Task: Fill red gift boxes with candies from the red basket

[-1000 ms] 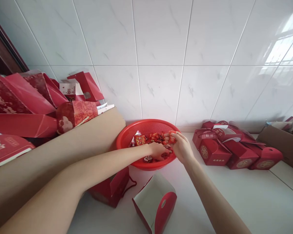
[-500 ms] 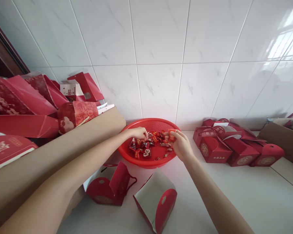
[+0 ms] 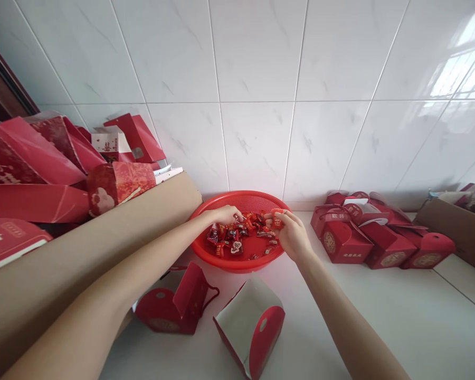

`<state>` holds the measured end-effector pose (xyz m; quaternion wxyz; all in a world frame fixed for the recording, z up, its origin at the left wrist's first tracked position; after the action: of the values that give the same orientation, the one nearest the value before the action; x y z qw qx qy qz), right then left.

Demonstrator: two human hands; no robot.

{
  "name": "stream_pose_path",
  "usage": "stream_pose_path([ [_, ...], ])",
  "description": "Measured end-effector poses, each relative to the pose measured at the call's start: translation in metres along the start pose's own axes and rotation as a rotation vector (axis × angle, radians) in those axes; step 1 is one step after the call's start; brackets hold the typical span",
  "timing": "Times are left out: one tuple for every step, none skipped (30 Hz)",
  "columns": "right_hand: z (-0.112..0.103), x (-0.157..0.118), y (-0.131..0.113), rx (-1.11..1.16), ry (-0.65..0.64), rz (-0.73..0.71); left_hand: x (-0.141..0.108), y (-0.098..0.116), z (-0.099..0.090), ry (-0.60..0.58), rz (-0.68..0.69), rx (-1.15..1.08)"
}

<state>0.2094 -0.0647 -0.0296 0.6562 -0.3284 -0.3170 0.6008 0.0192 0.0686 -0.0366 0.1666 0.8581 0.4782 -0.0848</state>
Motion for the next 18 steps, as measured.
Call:
stream_pose_path([
  [0.0,0.0,0.0,0.004,0.002,-0.004,0.0,-0.001,0.0,0.003,0.009,-0.009],
  [0.0,0.0,0.0,0.009,0.004,-0.008,0.001,-0.002,0.0,0.009,0.018,-0.021],
  [-0.001,0.0,0.0,0.013,0.008,-0.011,0.001,-0.001,0.0,0.015,0.028,-0.032],
  [-0.001,-0.001,-0.001,0.016,0.011,-0.014,0.001,-0.001,0.001,0.02,0.039,-0.041],
  [-0.001,-0.001,-0.001,0.017,0.013,-0.015,0.0,0.001,0.002,0.023,0.051,-0.047],
  [-0.001,-0.001,-0.001,0.017,0.015,-0.016,0.0,0.004,0.004,0.026,0.064,-0.053],
  [-0.001,0.0,-0.001,0.017,0.016,-0.017,0.0,0.007,0.007,0.027,0.078,-0.059],
  [-0.001,0.0,-0.001,0.017,0.017,-0.018,0.0,0.011,0.01,0.027,0.093,-0.065],
  [-0.002,0.0,-0.001,0.017,0.017,-0.021,0.0,0.015,0.013,0.029,0.106,-0.073],
  [-0.002,0.0,-0.001,0.017,0.018,-0.023,0.001,0.018,0.016,0.033,0.116,-0.087],
  [-0.002,0.001,0.0,0.017,0.02,-0.025,0.001,0.022,0.018,0.036,0.122,-0.108],
  [-0.002,0.001,0.0,0.017,0.021,-0.025,0.001,0.024,0.019,0.038,0.124,-0.137],
  [-0.002,0.001,0.0,0.019,0.022,-0.026,0.001,0.026,0.019,0.037,0.124,-0.177],
  [-0.003,0.002,0.0,0.02,0.023,-0.026,0.001,0.028,0.018,0.034,0.123,-0.226],
  [-0.003,0.002,0.001,0.023,0.025,-0.025,0.0,0.029,0.016,0.029,0.123,-0.278],
  [-0.003,0.002,0.001,0.025,0.026,-0.025,0.0,0.03,0.012,0.024,0.127,-0.323],
  [-0.003,0.002,0.001,0.027,0.028,-0.024,-0.002,0.03,0.008,0.017,0.132,-0.383],
  [-0.003,0.002,0.001,0.028,0.028,-0.023,-0.003,0.031,0.004,0.007,0.136,-0.47],
])
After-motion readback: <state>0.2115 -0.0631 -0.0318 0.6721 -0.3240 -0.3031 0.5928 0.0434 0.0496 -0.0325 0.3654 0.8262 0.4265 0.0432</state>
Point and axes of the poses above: each hand's wrist, its own x-axis towards the middle knuckle, its own z-axis out of the palm, y = z × x, the point moved 4 cm from there along x, towards the middle knuckle, and after that the axes turned 4 degrees about z, right-handed, at the moved point
